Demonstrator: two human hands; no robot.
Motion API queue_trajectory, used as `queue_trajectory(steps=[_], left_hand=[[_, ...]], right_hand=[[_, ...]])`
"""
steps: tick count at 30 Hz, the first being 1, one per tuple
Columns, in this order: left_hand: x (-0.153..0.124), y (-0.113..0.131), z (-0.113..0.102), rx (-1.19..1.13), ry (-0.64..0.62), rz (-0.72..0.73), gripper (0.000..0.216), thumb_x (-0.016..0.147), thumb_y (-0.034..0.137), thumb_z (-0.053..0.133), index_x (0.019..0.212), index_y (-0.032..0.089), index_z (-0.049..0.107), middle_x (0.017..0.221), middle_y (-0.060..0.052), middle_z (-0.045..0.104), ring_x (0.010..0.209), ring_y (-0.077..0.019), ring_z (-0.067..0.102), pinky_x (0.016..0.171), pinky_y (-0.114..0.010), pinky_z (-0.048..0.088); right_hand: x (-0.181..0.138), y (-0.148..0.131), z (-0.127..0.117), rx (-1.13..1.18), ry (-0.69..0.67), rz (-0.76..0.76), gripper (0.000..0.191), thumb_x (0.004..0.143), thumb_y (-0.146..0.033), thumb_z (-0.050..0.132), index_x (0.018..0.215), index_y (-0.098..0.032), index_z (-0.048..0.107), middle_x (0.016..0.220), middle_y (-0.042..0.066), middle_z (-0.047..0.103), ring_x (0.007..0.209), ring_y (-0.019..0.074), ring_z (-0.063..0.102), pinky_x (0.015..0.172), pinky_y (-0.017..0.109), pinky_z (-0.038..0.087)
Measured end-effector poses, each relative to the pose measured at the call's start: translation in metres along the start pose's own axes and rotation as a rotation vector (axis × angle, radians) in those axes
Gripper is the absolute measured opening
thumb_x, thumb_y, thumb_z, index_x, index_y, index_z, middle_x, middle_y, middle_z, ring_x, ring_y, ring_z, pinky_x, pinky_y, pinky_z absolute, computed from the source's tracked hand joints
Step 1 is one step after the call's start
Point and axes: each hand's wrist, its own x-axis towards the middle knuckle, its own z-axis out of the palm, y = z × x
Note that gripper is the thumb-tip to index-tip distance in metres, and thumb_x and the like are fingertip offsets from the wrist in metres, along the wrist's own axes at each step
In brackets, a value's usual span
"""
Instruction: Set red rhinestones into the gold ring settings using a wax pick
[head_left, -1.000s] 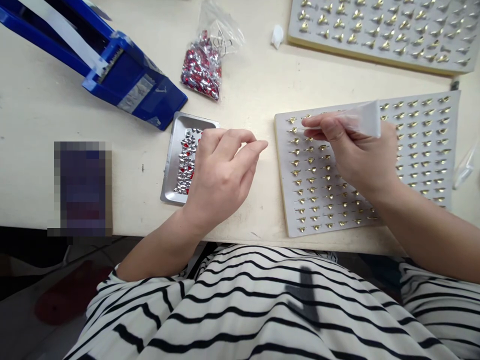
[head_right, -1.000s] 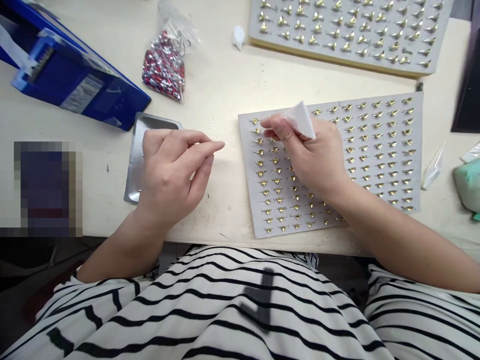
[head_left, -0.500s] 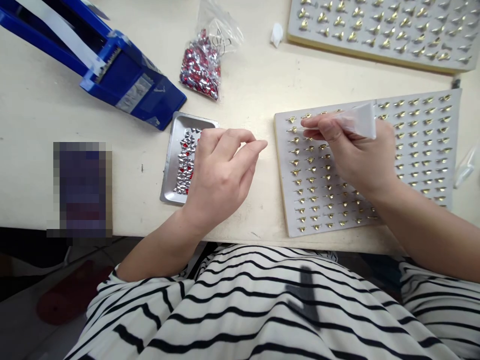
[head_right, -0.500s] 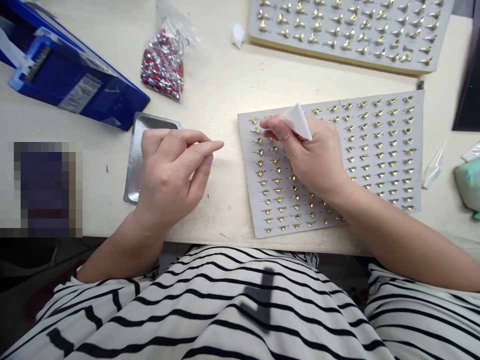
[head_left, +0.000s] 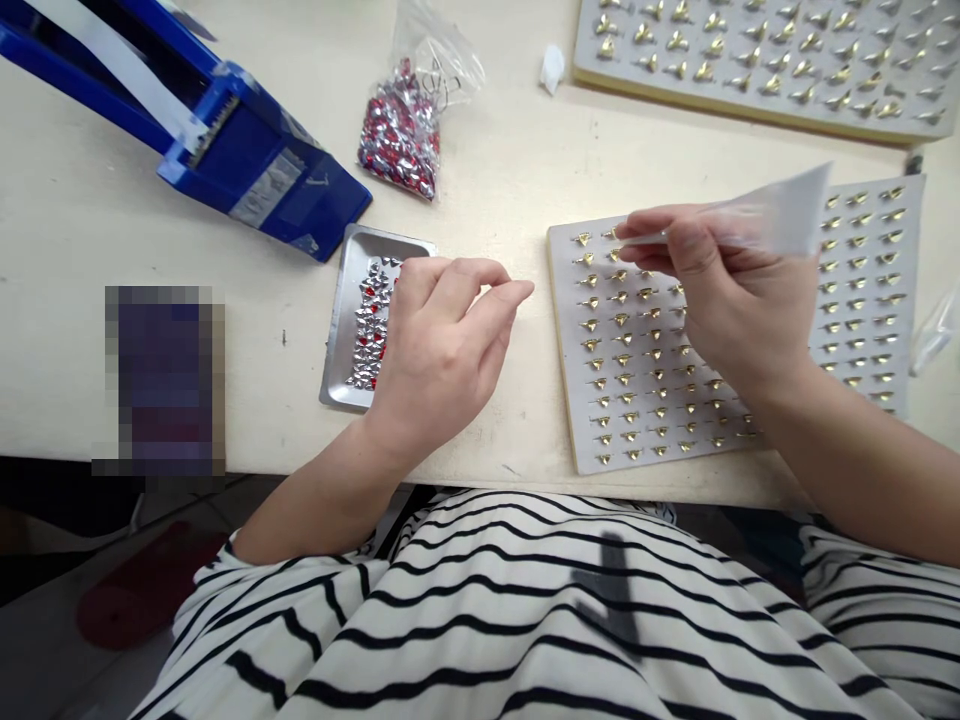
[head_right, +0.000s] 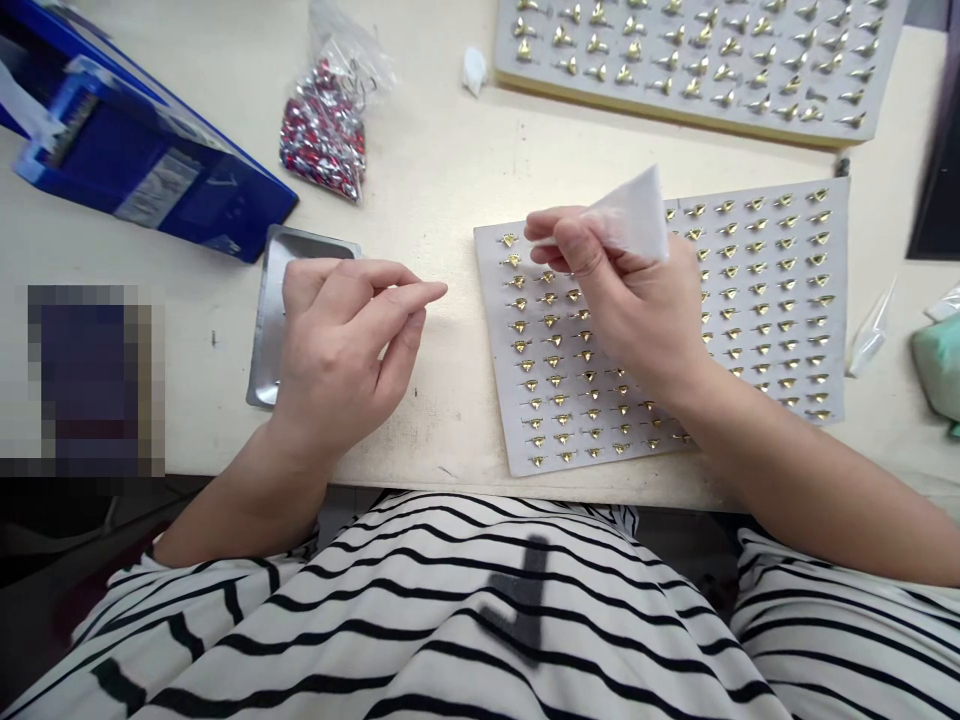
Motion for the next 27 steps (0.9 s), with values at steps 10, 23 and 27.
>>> queue_trajectory(steps=[10,23,27], left_hand=[[0.001,-0.001,0.001,0.0,0.003,0.0,0.026,0.09,0.017,0.053,0.113,0.025,0.063,0.109,-0.003,0.065,0.098,-0.0221,0.048,0.09,-0.04,0.042],[0.0,-0.001,-0.001,-0.036,-0.015,-0.009,0.028,0.091,0.018,0.05,0.115,0.027,0.06,0.111,-0.004,0.064,0.1,-0.0244,0.047,0.091,-0.043,0.04],[0.0,-0.001,0.0,-0.031,-0.013,-0.008,0.027,0.092,0.019,0.049,0.115,0.027,0.061,0.11,-0.004,0.064,0.099,-0.0238,0.047,0.091,-0.042,0.04]], right_hand=[[0.007,0.0,-0.003,-0.135,-0.065,-0.026,0.029,0.089,-0.038,0.049,0.104,-0.022,0.067,0.104,0.001,0.067,0.091,0.0108,0.066,0.088,0.028,0.059],[0.013,0.007,-0.002,-0.245,-0.084,-0.029,0.029,0.087,-0.045,0.049,0.099,-0.027,0.069,0.102,0.0,0.068,0.088,0.0118,0.066,0.085,0.029,0.057],[0.013,0.007,-0.002,-0.26,-0.081,-0.028,0.03,0.087,-0.046,0.048,0.097,-0.027,0.069,0.1,-0.001,0.068,0.089,0.0116,0.066,0.085,0.029,0.057]])
